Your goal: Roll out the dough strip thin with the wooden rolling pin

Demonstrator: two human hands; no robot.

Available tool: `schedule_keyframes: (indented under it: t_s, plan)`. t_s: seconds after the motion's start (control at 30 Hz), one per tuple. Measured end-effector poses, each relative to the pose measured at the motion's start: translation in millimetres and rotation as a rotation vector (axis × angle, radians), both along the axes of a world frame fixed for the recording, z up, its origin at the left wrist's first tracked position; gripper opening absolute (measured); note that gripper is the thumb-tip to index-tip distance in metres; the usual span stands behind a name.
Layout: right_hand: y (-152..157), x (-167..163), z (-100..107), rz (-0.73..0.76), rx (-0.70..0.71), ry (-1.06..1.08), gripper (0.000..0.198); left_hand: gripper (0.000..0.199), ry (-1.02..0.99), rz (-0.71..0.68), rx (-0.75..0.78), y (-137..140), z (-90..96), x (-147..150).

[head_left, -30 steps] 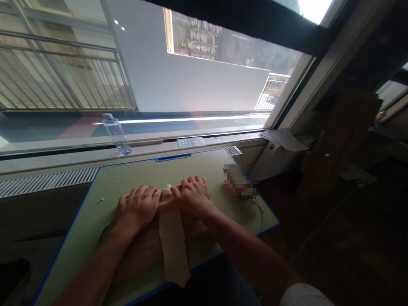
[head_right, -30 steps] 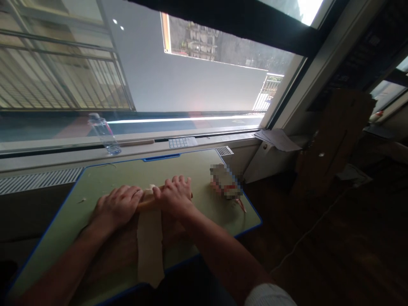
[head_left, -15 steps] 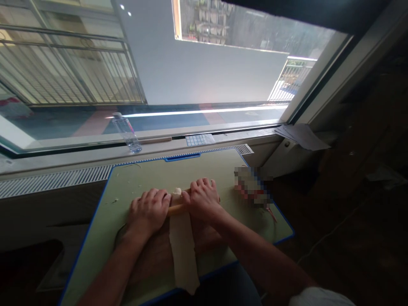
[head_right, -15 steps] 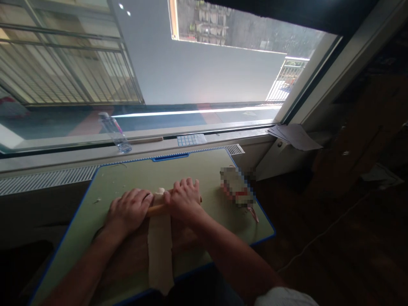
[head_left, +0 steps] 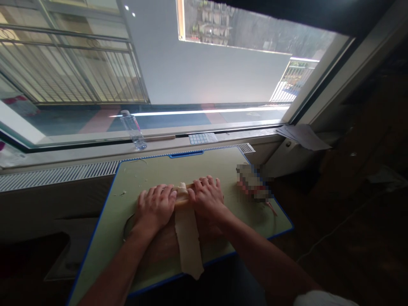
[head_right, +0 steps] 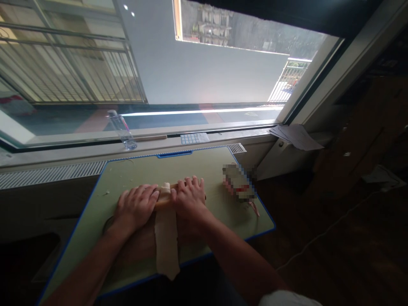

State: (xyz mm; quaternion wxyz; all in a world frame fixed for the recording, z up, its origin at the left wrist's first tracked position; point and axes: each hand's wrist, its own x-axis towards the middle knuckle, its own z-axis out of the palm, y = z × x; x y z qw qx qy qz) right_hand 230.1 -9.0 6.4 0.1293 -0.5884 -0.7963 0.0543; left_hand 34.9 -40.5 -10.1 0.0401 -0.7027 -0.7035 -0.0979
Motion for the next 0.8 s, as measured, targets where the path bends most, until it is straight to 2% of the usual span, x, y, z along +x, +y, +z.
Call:
schedule_keyframes:
  t_s: [0.13, 0.23, 0.4, 0.6, 0.8]
  plan:
    - [12.8, -3.0, 0.7, -0.006, -0.047, -0.012, 0.048, 0.051, -0.020, -0.010, -0.071, 10.6, 0.6, -3.1]
    - [12.4, -2.5, -1.3, -0.019, -0.044, -0.025, 0.053, 0.050, -0.020, -0.003, -0.062, 10.7, -0.2, -2.9]
    - [-13.7, 4.6, -5.3, -0.013, 0.021, -0.024, 0.055, 0.055, 0.003, 0.008, 0.016, -13.4, 0.8, 6.4]
    - [-41.7, 12.1, -12.6, -0.012, 0.027, 0.012, 0.060, 0.054, -0.030, 0.019, 0.055, -48.1, 0.1, 16.5]
    - [-36.1, 10.6, -14.8, -0.010, 0.035, 0.002, 0.061, 0.055, -0.038, 0.042, 0.043, -41.0, -3.0, 15.4]
